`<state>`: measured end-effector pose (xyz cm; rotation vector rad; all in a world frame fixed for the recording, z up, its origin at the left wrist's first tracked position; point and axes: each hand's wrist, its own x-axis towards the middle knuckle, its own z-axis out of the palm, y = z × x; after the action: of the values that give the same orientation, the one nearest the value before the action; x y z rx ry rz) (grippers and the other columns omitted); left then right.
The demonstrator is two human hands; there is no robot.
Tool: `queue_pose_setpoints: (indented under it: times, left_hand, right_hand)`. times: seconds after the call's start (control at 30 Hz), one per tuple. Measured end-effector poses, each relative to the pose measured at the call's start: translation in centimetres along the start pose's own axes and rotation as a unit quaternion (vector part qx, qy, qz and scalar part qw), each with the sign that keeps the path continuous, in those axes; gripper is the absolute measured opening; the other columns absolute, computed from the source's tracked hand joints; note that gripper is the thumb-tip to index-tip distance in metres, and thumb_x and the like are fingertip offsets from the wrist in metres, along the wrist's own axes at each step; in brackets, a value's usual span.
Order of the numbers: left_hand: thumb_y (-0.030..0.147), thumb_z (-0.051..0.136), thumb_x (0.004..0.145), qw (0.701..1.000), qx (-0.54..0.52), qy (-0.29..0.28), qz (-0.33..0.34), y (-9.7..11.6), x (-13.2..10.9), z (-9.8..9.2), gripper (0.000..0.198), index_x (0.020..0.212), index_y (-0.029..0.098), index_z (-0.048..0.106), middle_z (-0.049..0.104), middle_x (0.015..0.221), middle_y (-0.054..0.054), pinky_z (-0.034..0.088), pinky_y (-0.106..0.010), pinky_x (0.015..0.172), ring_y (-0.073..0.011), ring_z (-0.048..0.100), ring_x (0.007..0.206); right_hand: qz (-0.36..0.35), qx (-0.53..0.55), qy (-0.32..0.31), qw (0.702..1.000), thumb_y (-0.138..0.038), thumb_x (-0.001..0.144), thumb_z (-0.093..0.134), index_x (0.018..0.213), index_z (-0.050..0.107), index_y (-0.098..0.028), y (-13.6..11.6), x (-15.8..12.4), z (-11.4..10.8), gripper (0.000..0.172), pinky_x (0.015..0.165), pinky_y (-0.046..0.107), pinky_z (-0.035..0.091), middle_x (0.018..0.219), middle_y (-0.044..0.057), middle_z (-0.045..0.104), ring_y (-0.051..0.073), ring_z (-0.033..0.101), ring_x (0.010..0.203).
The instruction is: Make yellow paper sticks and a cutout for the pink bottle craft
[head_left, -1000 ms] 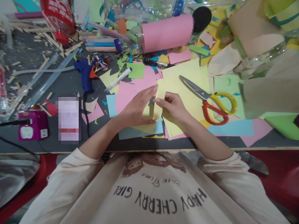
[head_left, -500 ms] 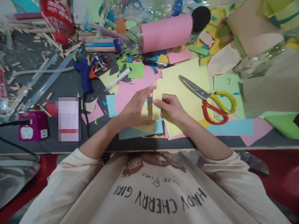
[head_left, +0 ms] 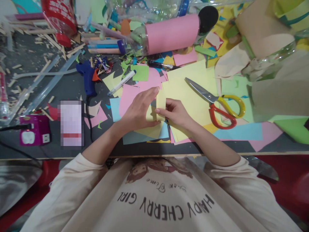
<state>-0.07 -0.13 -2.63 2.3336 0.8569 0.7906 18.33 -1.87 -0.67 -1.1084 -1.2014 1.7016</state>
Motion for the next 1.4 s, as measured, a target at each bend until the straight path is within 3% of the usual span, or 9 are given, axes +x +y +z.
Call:
queue_pose_setpoints:
  times: [0.3,0.53,0.7,0.87,1.03,1.17,1.4]
  left_hand:
    - [0.064,0.061,0.079,0.999,0.027,-0.002,0.016,-0.1,-0.1,0.2,0.096,0.152,0.025,0.012,0.041,0.148,-0.017,0.039,-0.052,0.109,-0.0338,0.041,0.137]
    - [0.063,0.059,0.082,0.998,0.037,0.008,0.047,-0.1,-0.2,0.3,0.095,0.152,0.026,0.006,0.041,0.147,-0.018,0.040,-0.052,0.108,-0.0324,0.041,0.137]
    - [0.057,0.065,0.079,0.999,0.016,0.002,0.051,0.0,-0.1,0.0,0.096,0.152,0.026,0.011,0.041,0.147,-0.018,0.039,-0.051,0.108,-0.0330,0.042,0.136]
    - [0.056,0.072,0.072,1.000,0.004,-0.019,-0.004,0.1,0.0,-0.5,0.099,0.150,0.025,0.021,0.043,0.147,-0.017,0.037,-0.051,0.110,-0.0346,0.042,0.135]
    - [0.058,0.072,0.071,1.000,0.005,-0.019,-0.014,0.1,0.1,-0.6,0.099,0.150,0.024,0.023,0.044,0.147,-0.016,0.037,-0.050,0.110,-0.0343,0.043,0.135]
    - [0.060,0.070,0.071,0.998,0.026,-0.051,-0.036,0.4,0.4,-0.9,0.097,0.149,0.022,0.026,0.043,0.149,-0.016,0.034,-0.052,0.112,-0.0355,0.041,0.136]
    - [0.053,0.066,0.078,0.997,0.047,-0.064,-0.004,0.8,0.5,-0.8,0.087,0.148,0.021,0.026,0.043,0.148,-0.017,0.033,-0.052,0.113,-0.0351,0.042,0.136]
  right_hand:
    - [0.009,0.005,-0.020,1.000,-0.054,0.064,0.079,0.070,0.058,-0.018,-0.1,0.0,-0.1,0.042,0.052,0.023,0.039,0.061,-0.005,0.048,0.008,0.044,0.056]
    - [-0.005,-0.032,-0.050,0.998,-0.054,0.074,0.072,0.065,0.054,-0.018,-0.2,-0.1,-0.3,0.041,0.048,0.022,0.033,0.055,-0.007,0.043,0.006,0.039,0.049]
    - [-0.010,-0.033,-0.063,0.997,-0.053,0.076,0.070,0.064,0.053,-0.018,-0.3,-0.2,-0.3,0.040,0.047,0.021,0.033,0.056,-0.006,0.044,0.007,0.044,0.050]
    - [-0.003,-0.013,-0.062,0.998,-0.055,0.079,0.067,0.062,0.050,-0.019,-0.3,-0.2,-0.3,0.044,0.045,0.021,0.030,0.054,-0.007,0.040,0.005,0.039,0.048]
    - [0.001,-0.012,-0.050,0.999,-0.057,0.078,0.066,0.064,0.050,-0.019,-0.1,-0.2,-0.5,0.044,0.045,0.021,0.030,0.052,-0.007,0.043,0.005,0.039,0.047]
    - [-0.005,-0.018,-0.041,0.999,-0.059,0.077,0.067,0.062,0.048,-0.018,-0.1,-0.2,-0.5,0.047,0.045,0.021,0.030,0.052,-0.007,0.043,0.005,0.039,0.046]
    - [-0.026,-0.046,-0.040,0.998,-0.059,0.077,0.066,0.064,0.051,-0.018,-0.3,-0.1,-0.3,0.045,0.048,0.021,0.033,0.056,-0.006,0.044,0.006,0.041,0.050]
